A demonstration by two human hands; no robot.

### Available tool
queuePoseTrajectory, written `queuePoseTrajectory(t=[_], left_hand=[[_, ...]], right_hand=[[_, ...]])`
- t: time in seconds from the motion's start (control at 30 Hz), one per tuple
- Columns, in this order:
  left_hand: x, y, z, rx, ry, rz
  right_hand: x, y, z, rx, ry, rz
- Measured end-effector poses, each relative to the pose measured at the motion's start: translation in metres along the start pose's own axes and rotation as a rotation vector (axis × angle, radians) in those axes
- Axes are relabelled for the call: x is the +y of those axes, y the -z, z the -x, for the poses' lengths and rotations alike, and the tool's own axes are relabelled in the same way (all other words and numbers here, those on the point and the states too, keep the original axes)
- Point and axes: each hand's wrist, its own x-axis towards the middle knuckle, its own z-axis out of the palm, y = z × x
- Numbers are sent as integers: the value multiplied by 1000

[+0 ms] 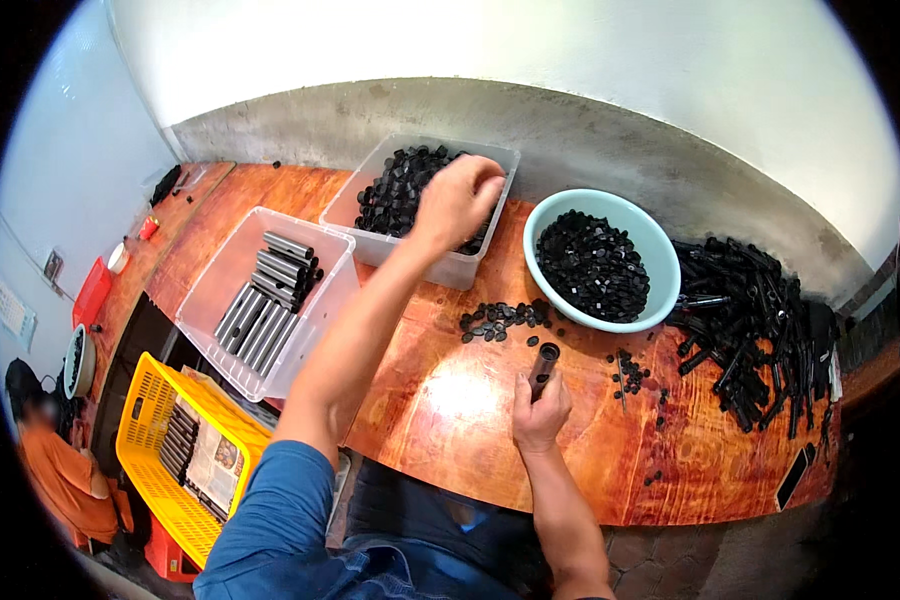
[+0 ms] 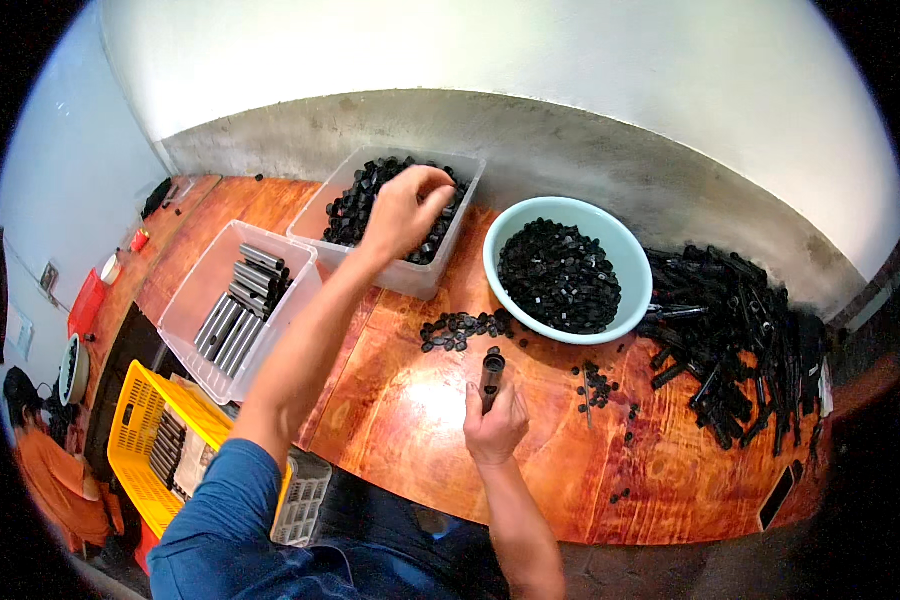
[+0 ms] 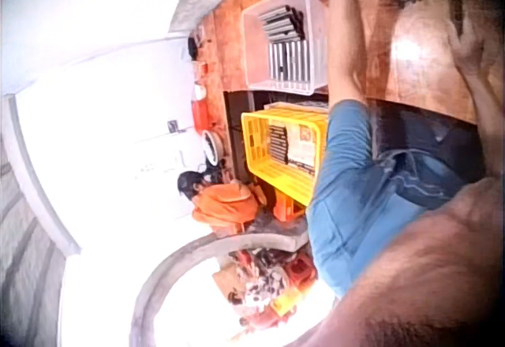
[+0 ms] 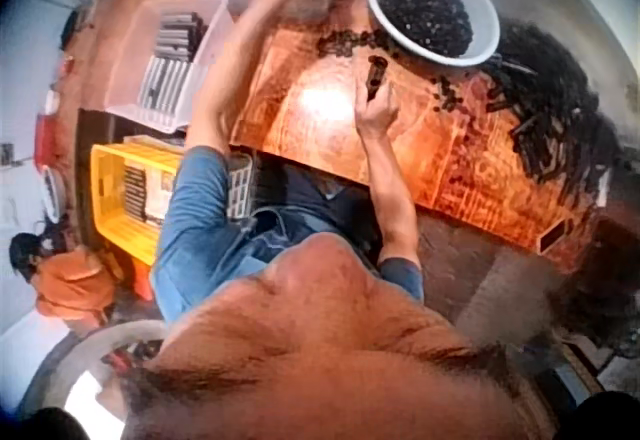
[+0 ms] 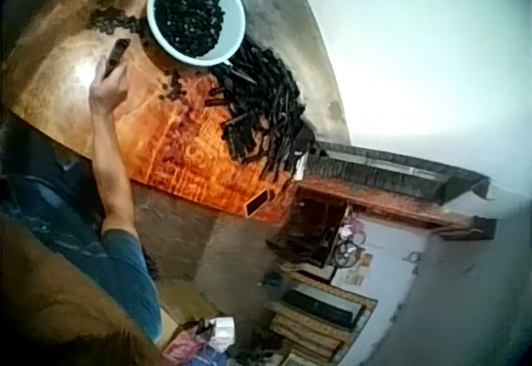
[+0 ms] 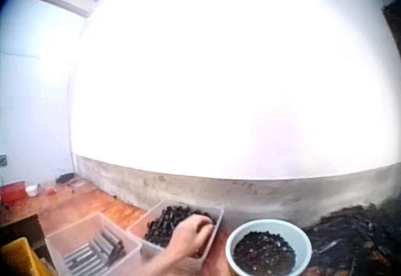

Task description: The person assembles small black plastic components onto cylindrical metal rods. They pick up a rod, insert a plastic piece, and place the finished unit into a yellow basket. The process is repeated continuously at a workbench with organized bins of parts.

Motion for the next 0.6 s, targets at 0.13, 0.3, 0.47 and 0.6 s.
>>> queuePoseTrajectory(t=[0.13, 0.3, 0.47, 0.6], left_hand=[[-132, 4, -4, -259, 73, -448], [-150, 2, -1, -570, 179, -573], [-110, -2, 5, -472, 184, -614], [-125, 15, 8, -369, 106, -510]], right_hand=[[-5, -7, 2, -44, 21, -8], [-1, -4, -1, -51, 27, 1], [0, 0, -2, -57, 53, 12], [-5, -2, -3, -57, 63, -28]])
